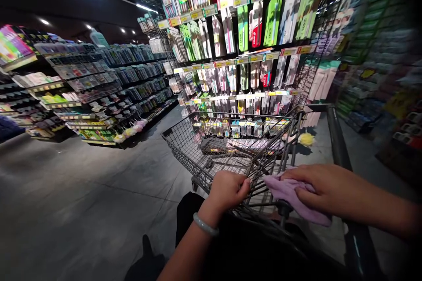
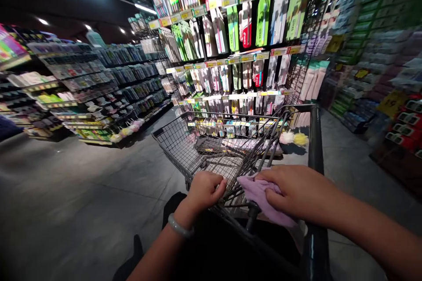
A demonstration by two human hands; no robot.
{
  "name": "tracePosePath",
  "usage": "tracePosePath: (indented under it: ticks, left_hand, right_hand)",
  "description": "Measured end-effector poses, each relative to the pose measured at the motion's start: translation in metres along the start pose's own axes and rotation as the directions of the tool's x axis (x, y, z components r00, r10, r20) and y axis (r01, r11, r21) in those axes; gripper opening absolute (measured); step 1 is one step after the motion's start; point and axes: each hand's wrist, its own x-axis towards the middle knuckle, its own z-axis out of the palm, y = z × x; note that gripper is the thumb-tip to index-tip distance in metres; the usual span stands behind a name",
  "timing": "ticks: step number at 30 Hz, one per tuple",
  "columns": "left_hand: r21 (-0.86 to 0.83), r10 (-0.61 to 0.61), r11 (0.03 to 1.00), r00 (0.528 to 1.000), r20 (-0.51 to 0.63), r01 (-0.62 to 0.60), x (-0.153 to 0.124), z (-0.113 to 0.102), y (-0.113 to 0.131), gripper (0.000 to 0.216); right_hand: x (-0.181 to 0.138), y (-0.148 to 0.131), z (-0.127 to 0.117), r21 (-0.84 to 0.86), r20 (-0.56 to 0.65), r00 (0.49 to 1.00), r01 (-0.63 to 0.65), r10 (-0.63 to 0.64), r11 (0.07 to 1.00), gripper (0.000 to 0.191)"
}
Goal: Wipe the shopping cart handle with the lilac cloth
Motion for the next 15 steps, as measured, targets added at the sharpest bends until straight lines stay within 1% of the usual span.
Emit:
tracePosePath:
  ticks: [2,4,7,10,12,13,14,15]
  left_hand:
    - [-0.012,0.003,1.0,1.0,0.007,-0.003,0.0,-0.001,-0.003,0.041]
    - [-0.026,0.003,1.0,1.0,0.008,-0.003,-0.001,-0.002,-0.007,0.042]
    - [-0.042,-0.005,0.999,1.0,0.008,0.005,-0.002,-0.002,-0.012,0.043]
    - [-0.045,-0.02,0.999,1.0,-0.01,0.019,-0.005,-0.005,-0.01,0.045]
    - [-0.071,-0.04,0.997,0.997,-0.066,0.035,-0.008,-0.01,0.0,0.045]
    - [-0.107,-0.042,0.994,0.994,-0.104,0.031,-0.011,-0.014,0.008,0.043]
    - [-0.16,-0.034,0.987,0.989,-0.147,0.01,-0.013,-0.019,0.02,0.039]
    - [-0.226,-0.008,0.973,0.982,-0.188,-0.035,-0.016,-0.024,0.033,0.035]
  right_hand:
    - [-0.002,-0.005,0.001,0.033,0.038,0.999,0.01,-0.012,0.999,0.034]
    - [-0.004,-0.012,0.002,0.026,0.024,0.999,0.025,-0.026,0.999,0.033]
    - [-0.004,-0.019,-0.001,-0.044,-0.008,0.997,0.071,-0.072,0.996,0.033]
    - [-0.001,-0.015,-0.009,-0.119,-0.027,0.995,0.095,-0.098,0.988,0.035]
    - [0.002,-0.008,-0.014,-0.157,-0.073,0.995,0.06,-0.073,0.986,0.037]
    - [0.002,-0.006,-0.016,-0.171,-0.104,0.993,0.03,-0.048,0.985,0.038]
    - [0.002,-0.005,-0.016,-0.178,-0.131,0.991,0.0,-0.024,0.984,0.039]
    - [0.001,-0.006,-0.017,-0.176,-0.146,0.989,-0.02,-0.006,0.984,0.039]
